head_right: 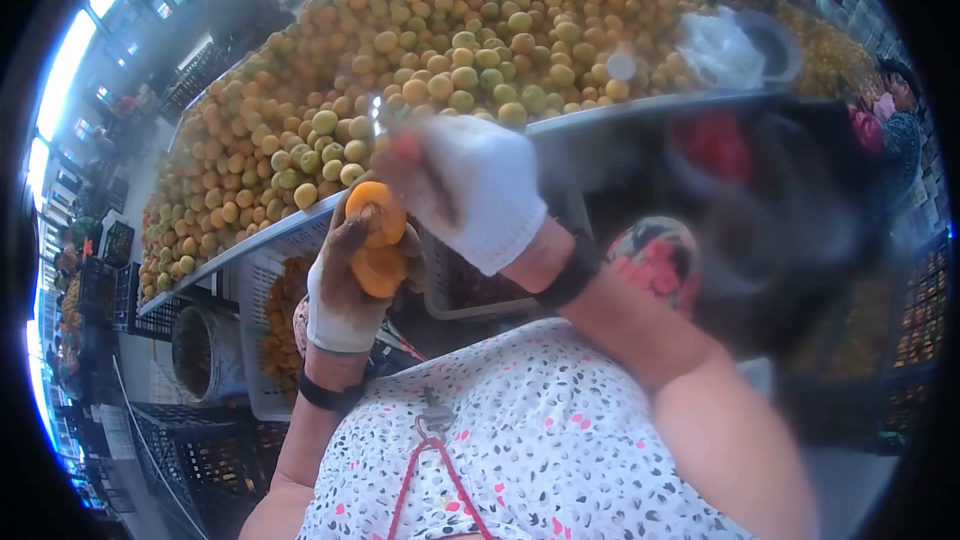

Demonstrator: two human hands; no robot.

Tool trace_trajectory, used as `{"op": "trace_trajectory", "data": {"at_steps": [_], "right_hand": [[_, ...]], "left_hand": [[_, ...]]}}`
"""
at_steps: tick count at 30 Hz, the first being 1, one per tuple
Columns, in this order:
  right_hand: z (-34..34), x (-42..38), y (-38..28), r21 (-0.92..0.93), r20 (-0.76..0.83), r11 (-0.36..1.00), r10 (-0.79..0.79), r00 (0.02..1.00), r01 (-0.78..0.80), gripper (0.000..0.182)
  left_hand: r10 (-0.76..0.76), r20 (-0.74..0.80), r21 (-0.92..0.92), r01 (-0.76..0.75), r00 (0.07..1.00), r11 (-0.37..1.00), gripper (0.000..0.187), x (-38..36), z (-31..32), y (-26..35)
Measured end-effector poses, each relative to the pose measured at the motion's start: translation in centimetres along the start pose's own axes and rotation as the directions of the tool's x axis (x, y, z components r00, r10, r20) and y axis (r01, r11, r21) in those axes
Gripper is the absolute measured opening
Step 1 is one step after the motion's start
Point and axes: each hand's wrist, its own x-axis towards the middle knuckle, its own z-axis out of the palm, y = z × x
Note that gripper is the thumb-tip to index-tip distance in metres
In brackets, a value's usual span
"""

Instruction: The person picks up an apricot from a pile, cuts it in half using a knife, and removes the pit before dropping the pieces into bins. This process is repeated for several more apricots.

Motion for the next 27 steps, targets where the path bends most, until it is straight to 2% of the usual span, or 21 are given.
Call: {"op": "trace_trajectory", "data": {"at_steps": [1,2,4,6,7,10,11,14,15,17,18,19,20,21,22,23,24,25,26,27], "right_hand": [[-0.5,-0.1,-0.6,0.216,-0.008,0.963,0.168,0.986,-0.162,0.017],[-1.0,-0.2,-1.0,0.420,0.023,0.854,0.328,0.944,-0.307,0.020],[-1.8,0.2,-2.0,0.483,0.002,0.836,0.297,0.955,-0.261,0.023],[-2.3,0.2,-3.4,0.733,0.056,0.591,0.441,0.896,-0.337,0.023],[-2.6,0.3,-4.0,0.761,0.088,0.549,0.440,0.894,-0.345,0.019],[-2.0,-0.2,-4.0,0.687,0.136,0.611,0.426,0.895,-0.395,0.015],[-2.1,-0.2,-4.1,0.666,0.184,0.578,0.484,0.855,-0.471,0.012],[-2.0,-0.5,-3.4,0.650,0.235,0.596,0.432,0.871,-0.471,0.014],[-1.9,-0.5,-3.5,0.650,0.235,0.596,0.432,0.871,-0.471,0.014],[-1.5,-0.4,-3.6,0.739,0.269,0.480,0.433,0.860,-0.473,0.018],[-1.7,-0.3,-3.7,0.738,0.270,0.479,0.434,0.859,-0.475,0.018],[-2.1,0.0,-3.8,0.719,0.350,0.430,0.455,0.819,-0.546,0.019],[-2.3,0.2,-3.7,0.692,0.428,0.377,0.472,0.770,-0.616,0.020],[-2.1,0.0,-3.3,0.690,0.432,0.375,0.474,0.768,-0.619,0.020],[-1.8,-0.3,-2.8,0.667,0.414,0.465,0.418,0.808,-0.582,0.022],[-1.6,-0.5,-2.4,0.641,0.400,0.549,0.358,0.844,-0.537,0.025],[-1.7,-0.7,-2.0,0.643,0.403,0.546,0.355,0.844,-0.537,0.025],[-1.6,-0.9,-1.9,0.697,0.449,0.418,0.380,0.809,-0.583,0.026],[-1.3,-0.6,-1.7,0.740,0.500,0.279,0.380,0.778,-0.612,0.027],[-1.3,-0.5,-1.7,0.727,0.537,0.227,0.402,0.742,-0.648,0.029]], "left_hand": [[0.013,-0.029,-0.011,-0.013,1.000,1.000,0.054,-0.2,0.3,0.0],[0.017,-0.024,-0.010,-0.017,1.000,1.000,0.054,-0.4,0.5,0.0],[0.007,-0.061,-0.093,-0.013,0.998,0.996,0.047,-0.8,0.8,0.2],[0.001,-0.042,-0.091,-0.005,0.999,0.996,0.046,-0.9,0.4,0.2],[-0.007,-0.024,-0.089,0.005,1.000,0.996,0.045,-1.0,0.4,0.2],[0.026,-0.011,-0.111,-0.027,1.000,0.993,0.051,-1.4,1.3,0.1],[0.026,-0.009,-0.111,-0.027,1.000,0.993,0.051,-1.5,1.6,0.1],[0.070,0.008,-0.109,-0.069,0.998,0.992,0.057,-2.0,2.0,0.4],[0.075,0.030,-0.057,-0.073,0.997,0.996,0.059,-2.0,1.7,0.4],[0.076,0.050,-0.006,-0.076,0.996,0.997,0.062,-2.1,1.5,0.4],[0.087,0.029,0.092,-0.089,0.996,0.992,0.061,-2.2,1.6,0.5],[0.099,0.009,0.190,-0.098,0.995,0.977,0.060,-2.2,1.5,0.5],[0.095,0.005,0.188,-0.094,0.995,0.978,0.060,-2.1,1.2,0.5],[0.113,0.019,0.279,-0.114,0.993,0.954,0.059,-2.0,0.8,0.5],[0.130,0.035,0.367,-0.134,0.991,0.921,0.058,-1.9,0.5,0.4],[0.128,0.032,0.366,-0.131,0.991,0.921,0.058,-1.9,0.5,0.4],[0.088,0.030,0.280,-0.093,0.996,0.956,0.056,-1.7,0.6,0.3],[0.057,0.024,0.195,-0.061,0.998,0.979,0.054,-1.8,0.5,0.5],[0.085,0.004,0.210,-0.084,0.996,0.974,0.054,-1.5,-0.1,0.3],[0.212,0.062,0.452,-0.217,0.975,0.865,0.052,-1.0,-1.1,-0.5]]}}
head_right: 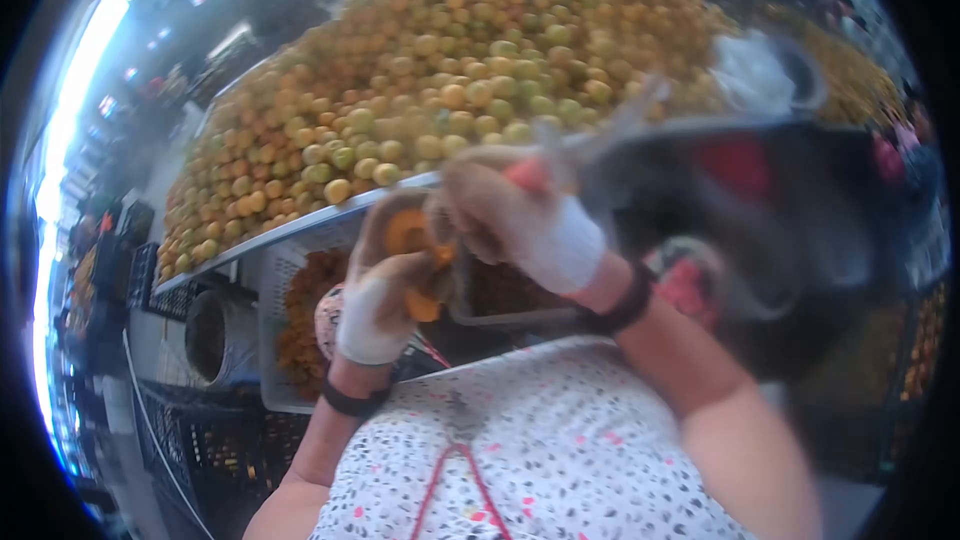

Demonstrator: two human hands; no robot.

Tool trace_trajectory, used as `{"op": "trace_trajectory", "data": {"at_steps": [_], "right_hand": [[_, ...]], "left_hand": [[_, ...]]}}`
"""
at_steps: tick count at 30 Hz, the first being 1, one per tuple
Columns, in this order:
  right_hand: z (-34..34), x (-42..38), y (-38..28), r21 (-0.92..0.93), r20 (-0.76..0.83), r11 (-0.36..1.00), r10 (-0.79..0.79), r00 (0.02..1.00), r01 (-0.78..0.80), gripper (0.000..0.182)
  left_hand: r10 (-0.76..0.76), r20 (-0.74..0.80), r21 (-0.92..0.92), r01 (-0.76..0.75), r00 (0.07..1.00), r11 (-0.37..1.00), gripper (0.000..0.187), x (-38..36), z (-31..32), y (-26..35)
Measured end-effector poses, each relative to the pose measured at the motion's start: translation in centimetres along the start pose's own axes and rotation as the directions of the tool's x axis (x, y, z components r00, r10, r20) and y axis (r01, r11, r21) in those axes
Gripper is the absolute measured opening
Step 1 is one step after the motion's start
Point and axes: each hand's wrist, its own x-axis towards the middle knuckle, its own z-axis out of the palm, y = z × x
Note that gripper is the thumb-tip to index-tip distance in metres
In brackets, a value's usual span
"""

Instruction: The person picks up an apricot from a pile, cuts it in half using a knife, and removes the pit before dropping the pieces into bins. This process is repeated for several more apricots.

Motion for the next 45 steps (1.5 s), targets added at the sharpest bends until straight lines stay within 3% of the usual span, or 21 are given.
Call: {"op": "trace_trajectory", "data": {"at_steps": [1,3,5,8,11,18,21,23,27,29,31,33,34,36,37,38,39,40,41,43,45], "right_hand": [[-0.2,0.2,0.8,0.063,-0.004,0.997,-0.051,0.999,0.051,0.031],[0.1,0.8,2.5,0.133,0.022,0.985,-0.111,0.994,0.107,0.033],[0.4,1.1,3.2,0.259,-0.259,0.965,0.047,0.965,0.023,0.035],[0.0,2.0,3.8,0.453,-0.389,0.887,0.287,0.875,-0.089,0.035],[-1.2,2.6,5.0,0.495,-0.452,0.861,0.366,0.813,-0.113,0.035],[-4.0,3.4,7.2,0.616,-0.476,0.764,0.554,0.683,-0.190,0.032],[-5.5,2.9,7.4,0.683,-0.267,0.677,0.581,0.769,-0.274,0.031],[-6.3,2.4,7.1,0.735,-0.139,0.586,0.624,0.769,-0.342,0.031],[-6.3,2.1,6.8,0.959,0.125,0.159,0.505,0.854,-0.234,0.032],[-6.3,2.3,6.8,0.960,-0.060,0.265,0.522,0.851,-0.094,0.033],[-6.0,2.1,5.8,0.714,-0.434,0.700,0.407,0.804,0.032,0.027],[-5.7,1.3,5.0,0.563,-0.514,0.826,0.359,0.779,-0.008,0.022],[-5.7,0.8,5.1,0.148,-0.526,0.985,0.157,0.836,-0.092,0.021],[-3.3,0.5,3.9,-0.521,-0.418,0.820,-0.001,0.909,-0.239,0.020],[-3.3,0.6,5.4,-0.721,-0.189,0.691,-0.280,0.941,0.061,0.020],[-3.2,0.4,6.2,-0.720,-0.174,0.694,-0.161,0.971,-0.014,0.018],[-3.5,0.5,6.8,-0.791,-0.083,0.612,-0.158,0.984,0.031,0.015],[-2.9,0.5,6.7,-0.826,-0.069,0.563,-0.144,0.987,0.025,0.014],[-2.9,0.9,7.4,-0.820,-0.036,0.569,-0.153,0.988,0.058,0.014],[-4.8,1.7,9.3,-0.889,-0.072,0.458,-0.149,0.986,0.004,0.006],[-8.1,2.6,13.2,-0.825,-0.164,0.562,-0.148,0.975,-0.054,0.007]], "left_hand": [[0.131,0.024,0.265,-0.133,0.991,0.955,0.051,0.3,-0.2,-0.2],[-0.181,-0.027,-0.302,0.165,0.983,0.939,0.048,0.9,0.4,0.9],[-0.119,-0.081,-0.253,0.095,0.990,0.963,0.045,1.7,0.8,-0.4],[0.089,-0.116,0.132,-0.073,0.989,0.988,0.040,3.1,1.4,-3.0],[0.450,0.024,0.595,-0.375,0.893,0.711,0.051,5.1,0.8,-5.2],[0.233,0.303,0.765,-0.382,0.924,0.519,0.051,8.3,-0.2,-7.5],[0.244,0.206,0.646,-0.319,0.948,0.694,0.054,8.8,0.0,-8.3],[0.032,0.255,0.114,-0.063,0.966,0.991,0.042,8.2,0.1,-5.8],[-0.075,0.218,-0.481,0.174,0.973,0.859,0.037,7.4,0.7,-7.2],[-0.198,0.191,-0.324,0.252,0.961,0.912,0.037,7.4,1.0,-7.4],[-0.307,0.135,-0.157,0.326,0.942,0.932,0.037,7.2,1.3,-7.5],[-0.329,0.028,0.131,0.323,0.944,0.937,0.037,6.8,1.4,-8.5],[-0.447,0.048,0.007,0.447,0.893,0.894,0.029,6.2,1.7,-6.0],[-0.505,0.093,0.134,0.492,0.858,0.860,0.034,6.2,1.8,-6.1],[-0.486,0.119,0.253,0.447,0.866,0.858,0.047,5.8,1.4,-7.1],[-0.465,0.147,0.220,0.430,0.873,0.876,0.039,5.3,1.6,-8.2],[-0.119,0.220,0.491,-0.004,0.968,0.871,0.029,5.7,1.3,-11.2],[0.041,0.270,0.363,-0.141,0.962,0.921,0.029,5.6,1.0,-14.2],[-0.350,0.256,0.297,0.272,0.901,0.915,0.029,3.7,0.5,-4.3],[-0.241,0.208,0.136,0.216,0.948,0.967,0.030,1.8,-0.5,-0.7],[-0.354,0.088,0.402,0.292,0.931,0.868,0.030,2.3,-3.8,-1.2]]}}
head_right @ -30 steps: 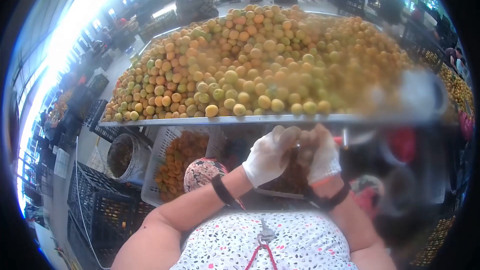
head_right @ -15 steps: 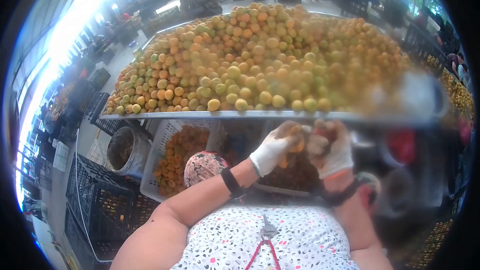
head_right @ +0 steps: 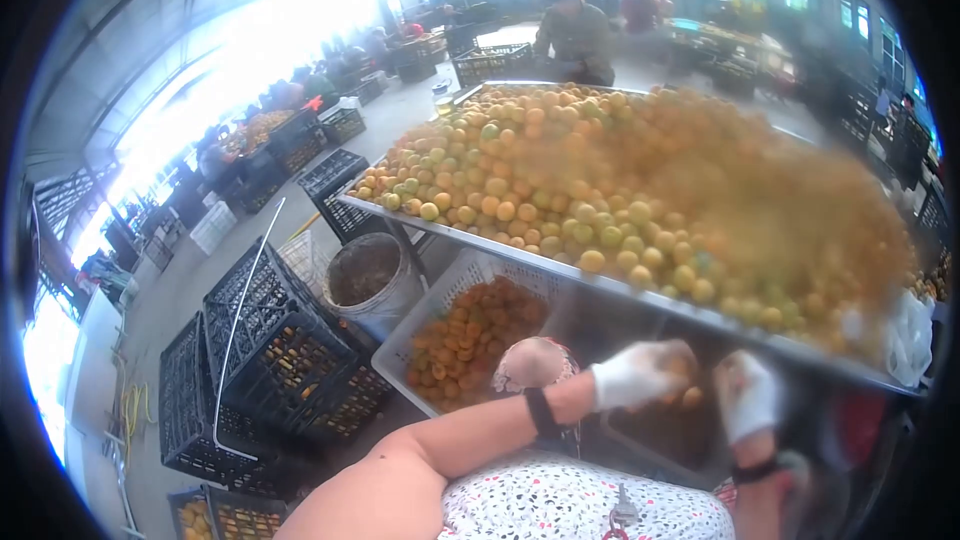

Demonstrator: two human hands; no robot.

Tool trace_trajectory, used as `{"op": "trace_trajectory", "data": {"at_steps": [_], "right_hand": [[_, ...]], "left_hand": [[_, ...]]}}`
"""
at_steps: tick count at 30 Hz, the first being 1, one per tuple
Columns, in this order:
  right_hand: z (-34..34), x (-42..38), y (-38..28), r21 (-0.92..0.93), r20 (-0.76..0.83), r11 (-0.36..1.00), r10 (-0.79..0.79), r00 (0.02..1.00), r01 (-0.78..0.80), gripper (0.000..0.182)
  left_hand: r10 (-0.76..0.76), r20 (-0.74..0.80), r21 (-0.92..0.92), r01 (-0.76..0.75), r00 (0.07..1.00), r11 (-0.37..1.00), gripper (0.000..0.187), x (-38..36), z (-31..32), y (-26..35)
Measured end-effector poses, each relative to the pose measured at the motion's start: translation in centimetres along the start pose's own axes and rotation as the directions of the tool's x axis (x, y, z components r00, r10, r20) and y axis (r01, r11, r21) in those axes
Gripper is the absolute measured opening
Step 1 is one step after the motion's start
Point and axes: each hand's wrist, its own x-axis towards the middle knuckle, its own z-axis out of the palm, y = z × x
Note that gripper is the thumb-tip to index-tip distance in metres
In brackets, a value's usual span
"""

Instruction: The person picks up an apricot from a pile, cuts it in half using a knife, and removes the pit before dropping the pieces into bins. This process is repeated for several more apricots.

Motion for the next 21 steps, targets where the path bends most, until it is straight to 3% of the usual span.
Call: {"op": "trace_trajectory", "data": {"at_steps": [1,2,3,4,5,6,7,8,9,10,11,12,13,15,16,19,20,21], "right_hand": [[0.8,0.4,2.6,0.103,-0.049,0.991,0.095,0.994,-0.089,0.010],[1.4,1.2,6.3,0.104,-0.042,0.991,0.093,0.995,-0.088,0.010],[1.6,1.8,9.4,0.091,-0.004,0.995,-0.044,0.999,0.044,0.011],[1.9,1.7,12.6,0.083,0.035,0.982,-0.174,0.984,0.171,0.013],[1.6,1.1,10.8,0.080,0.044,0.984,-0.165,0.985,0.161,0.013],[1.1,0.5,5.2,0.183,0.032,0.983,0.000,1.000,-0.006,0.012],[0.7,0.4,0.2,0.283,0.035,0.944,0.166,0.986,-0.169,0.012],[0.2,0.4,-3.0,0.276,0.039,0.944,0.175,0.984,-0.179,0.012],[-0.6,0.3,-5.4,0.053,0.104,0.997,0.048,0.993,-0.054,0.012],[-1.0,-0.1,-7.0,-0.171,0.197,0.982,-0.040,0.980,0.075,0.013],[-0.9,-0.3,-7.9,-0.220,0.220,0.974,0.001,0.976,0.048,0.014],[-0.8,-0.3,-8.5,-0.268,0.245,0.963,0.043,0.969,0.025,0.016],[-0.7,0.1,-9.5,-0.279,0.290,0.959,0.043,0.956,0.041,0.017],[0.1,0.5,-8.6,-0.265,0.333,0.956,-0.031,0.942,0.125,0.020],[0.4,0.9,-8.3,-0.274,0.332,0.955,-0.015,0.943,0.111,0.020],[1.8,1.8,-7.3,0.051,0.465,0.970,0.187,0.866,-0.237,0.016],[2.2,2.4,-7.4,0.045,0.461,0.969,0.195,0.866,-0.242,0.016],[2.4,2.8,-7.9,-0.019,0.465,0.942,0.305,0.831,-0.335,0.015]], "left_hand": [[0.010,-0.108,-0.165,-0.028,0.994,0.986,0.030,-0.5,-1.4,-2.0],[-0.033,-0.174,-0.127,0.011,0.984,0.992,0.029,-2.1,-3.9,-1.7],[-0.040,-0.343,-0.006,0.040,0.939,0.999,0.029,-3.9,-5.7,-1.1],[-0.073,-0.377,-0.087,0.043,0.923,0.995,0.029,-4.0,-8.6,-4.5],[-0.044,-0.512,0.003,0.052,0.858,0.999,0.027,-5.4,-10.9,-6.1],[0.004,-0.611,0.093,0.067,0.791,0.993,0.026,-6.9,-13.3,-7.7],[0.118,-0.698,0.297,0.135,0.706,0.945,0.030,-8.2,-15.9,-10.0],[-0.043,-0.708,0.265,0.320,0.705,0.910,0.035,-9.3,-17.9,-10.6],[0.186,-0.692,0.500,0.277,0.697,0.820,0.037,-10.6,-21.7,-15.6],[0.163,-0.754,0.543,0.465,0.636,0.700,0.039,-11.7,-22.5,-14.2],[0.279,-0.749,0.627,0.508,0.601,0.590,0.042,-12.3,-24.5,-15.6],[0.271,-0.828,0.533,0.538,0.491,0.653,0.042,-11.9,-26.4,-16.1],[0.357,-0.819,0.560,0.487,0.449,0.670,0.042,-11.4,-29.1,-18.3],[0.254,-0.872,0.433,0.418,0.419,0.798,0.039,-9.6,-30.8,-17.0],[0.254,-0.862,0.453,0.442,0.439,0.774,0.041,-8.3,-31.5,-16.6],[0.249,-0.845,0.482,0.474,0.473,0.737,0.047,-3.4,-34.0,-17.4],[0.280,-0.831,0.505,0.439,0.481,0.743,0.052,-1.7,-35.1,-18.1],[0.311,-0.815,0.527,0.403,0.489,0.748,0.058,0.0,-36.3,-18.9]]}}
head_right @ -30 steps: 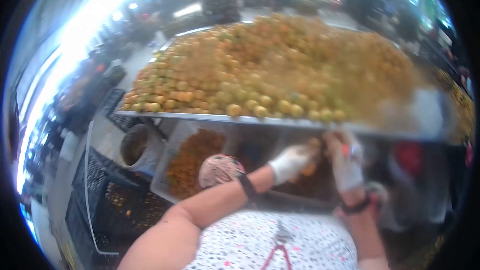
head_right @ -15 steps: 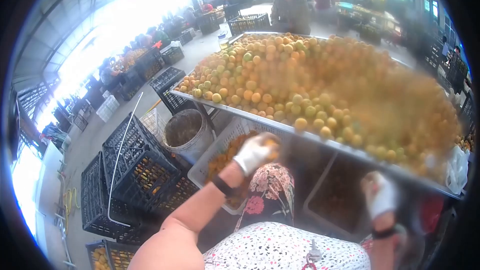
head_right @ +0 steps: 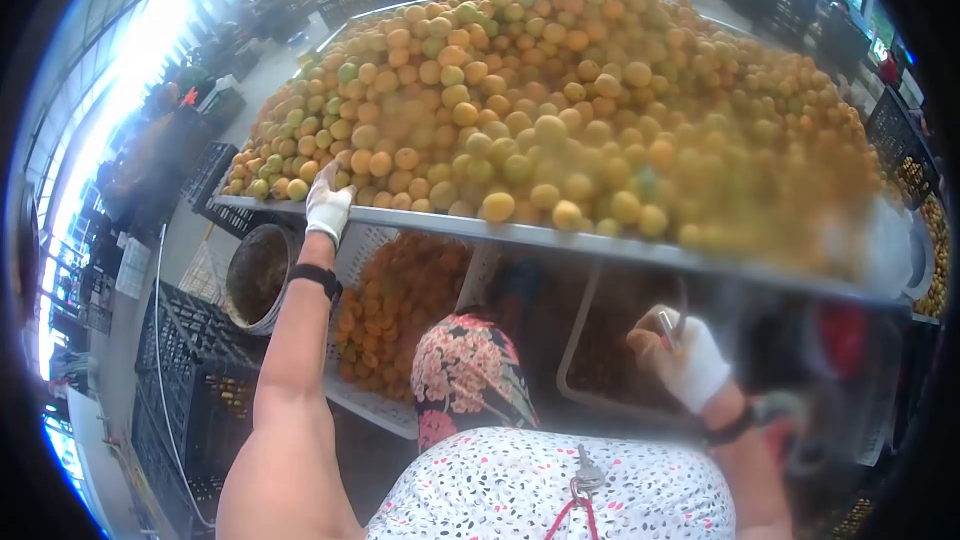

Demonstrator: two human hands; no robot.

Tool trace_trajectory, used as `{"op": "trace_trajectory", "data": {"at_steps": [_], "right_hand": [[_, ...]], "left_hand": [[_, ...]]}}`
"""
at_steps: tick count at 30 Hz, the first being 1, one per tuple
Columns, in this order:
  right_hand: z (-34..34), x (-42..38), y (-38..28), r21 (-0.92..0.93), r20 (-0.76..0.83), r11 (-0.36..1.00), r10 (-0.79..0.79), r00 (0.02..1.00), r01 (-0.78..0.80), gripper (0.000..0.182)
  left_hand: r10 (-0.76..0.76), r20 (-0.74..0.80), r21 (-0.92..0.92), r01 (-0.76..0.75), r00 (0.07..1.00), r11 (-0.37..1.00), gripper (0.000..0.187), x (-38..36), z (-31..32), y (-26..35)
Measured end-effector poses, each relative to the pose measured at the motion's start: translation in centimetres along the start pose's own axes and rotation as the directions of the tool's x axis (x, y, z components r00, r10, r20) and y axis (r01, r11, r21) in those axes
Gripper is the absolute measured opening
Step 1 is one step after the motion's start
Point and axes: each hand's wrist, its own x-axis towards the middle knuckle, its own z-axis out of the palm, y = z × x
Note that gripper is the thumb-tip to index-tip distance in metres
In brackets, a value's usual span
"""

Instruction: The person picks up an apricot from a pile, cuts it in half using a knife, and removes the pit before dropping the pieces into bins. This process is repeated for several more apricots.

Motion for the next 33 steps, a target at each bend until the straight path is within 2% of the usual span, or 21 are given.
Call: {"op": "trace_trajectory", "data": {"at_steps": [1,2,5,7,11,13,14,15,16,17,18,19,21,22,23,24,26,27,29,31,33], "right_hand": [[0.1,0.4,-0.2,-0.012,0.001,0.993,0.115,0.993,-0.115,0.014],[0.8,1.1,1.9,-0.013,-0.096,0.999,-0.036,0.995,0.035,0.017],[0.9,2.2,2.0,-0.125,-0.097,0.985,-0.128,0.987,0.116,0.020],[1.1,2.9,2.1,-0.128,-0.082,0.989,-0.090,0.993,0.079,0.023],[1.5,3.4,1.4,-0.104,-0.070,0.993,-0.070,0.995,0.063,0.026],[1.3,3.2,0.7,-0.101,-0.078,0.994,-0.052,0.996,0.043,0.027],[1.1,3.0,0.3,-0.058,-0.102,0.997,-0.053,0.993,0.047,0.025],[1.0,2.8,0.1,-0.015,-0.124,0.998,-0.056,0.991,0.055,0.023],[1.1,2.7,0.3,-0.014,-0.123,0.998,-0.059,0.991,0.057,0.023],[1.3,2.5,0.7,0.007,-0.186,0.987,-0.157,0.970,0.161,0.019],[1.3,2.3,0.9,0.022,-0.252,0.964,-0.250,0.935,0.264,0.015],[1.3,2.0,0.6,0.023,-0.252,0.963,-0.254,0.934,0.268,0.015],[1.3,1.1,-0.2,0.273,-0.188,0.939,-0.158,0.969,0.207,0.007],[1.2,0.5,-0.6,0.271,-0.194,0.940,-0.159,0.968,0.208,0.007],[1.1,-0.3,-0.9,0.321,-0.151,0.928,-0.147,0.978,0.189,0.006],[1.0,-1.5,-1.2,0.370,-0.109,0.917,-0.117,0.987,0.150,0.007],[0.9,-1.8,-3.6,0.238,-0.124,0.887,-0.377,0.918,0.396,0.009],[1.0,-2.6,-4.2,0.235,-0.139,0.904,-0.333,0.933,0.358,0.009],[1.1,-3.8,-5.2,0.276,-0.146,0.867,-0.389,0.910,0.415,0.011],[1.3,-4.8,-5.5,0.275,-0.194,0.851,-0.406,0.893,0.446,0.012],[1.5,-5.6,-5.6,0.268,-0.236,0.829,-0.438,0.867,0.491,0.013]], "left_hand": [[0.003,0.005,-0.006,-0.003,1.000,1.000,0.058,1.6,1.4,-0.5],[0.024,0.037,0.058,-0.026,0.999,0.998,0.062,3.2,2.7,-1.0],[0.007,0.149,0.154,-0.031,0.989,0.988,0.077,6.1,5.7,-1.4],[-0.210,0.182,0.421,0.117,0.961,0.900,0.085,6.5,6.8,-0.5],[-0.189,0.178,0.462,0.088,0.966,0.882,0.089,6.1,5.8,0.0],[-0.130,0.135,0.374,0.071,0.982,0.925,0.081,4.8,5.4,-0.2],[-0.095,0.100,-0.094,0.104,0.990,0.990,0.072,4.4,5.6,-1.6],[-0.081,0.050,-0.540,0.095,0.995,0.836,0.064,3.6,5.4,-2.5],[-0.182,0.244,-0.770,0.305,0.952,0.561,0.057,2.1,3.6,-1.2],[-0.201,0.450,-0.852,0.486,0.870,0.195,0.049,0.1,1.6,0.1],[-0.116,0.438,-0.893,0.446,0.891,0.054,0.046,-2.5,0.1,2.9],[-0.032,0.411,-0.909,0.407,0.911,-0.091,0.044,-4.9,-0.4,5.4],[0.116,0.634,-0.629,0.597,0.764,-0.498,0.048,-8.3,0.5,6.6],[0.110,0.492,-0.869,0.494,0.863,0.013,0.050,-10.7,0.3,9.9],[0.197,0.353,-0.836,0.214,0.915,0.506,0.052,-12.5,-0.5,13.5],[0.196,0.506,-0.859,0.512,0.840,0.026,0.059,-13.7,-1.0,15.1],[0.273,0.521,-0.832,0.552,0.809,-0.047,0.061,-15.5,-1.8,18.8],[0.333,0.516,-0.810,0.576,0.790,-0.109,0.063,-16.6,-2.4,20.9],[0.383,0.546,-0.777,0.622,0.745,-0.103,0.069,-18.2,-4.0,24.8],[0.353,0.615,-0.711,0.689,0.705,-0.138,0.071,-19.8,-5.0,27.5],[0.407,0.614,-0.709,0.699,0.676,-0.092,0.072,-21.0,-5.4,28.7]]}}
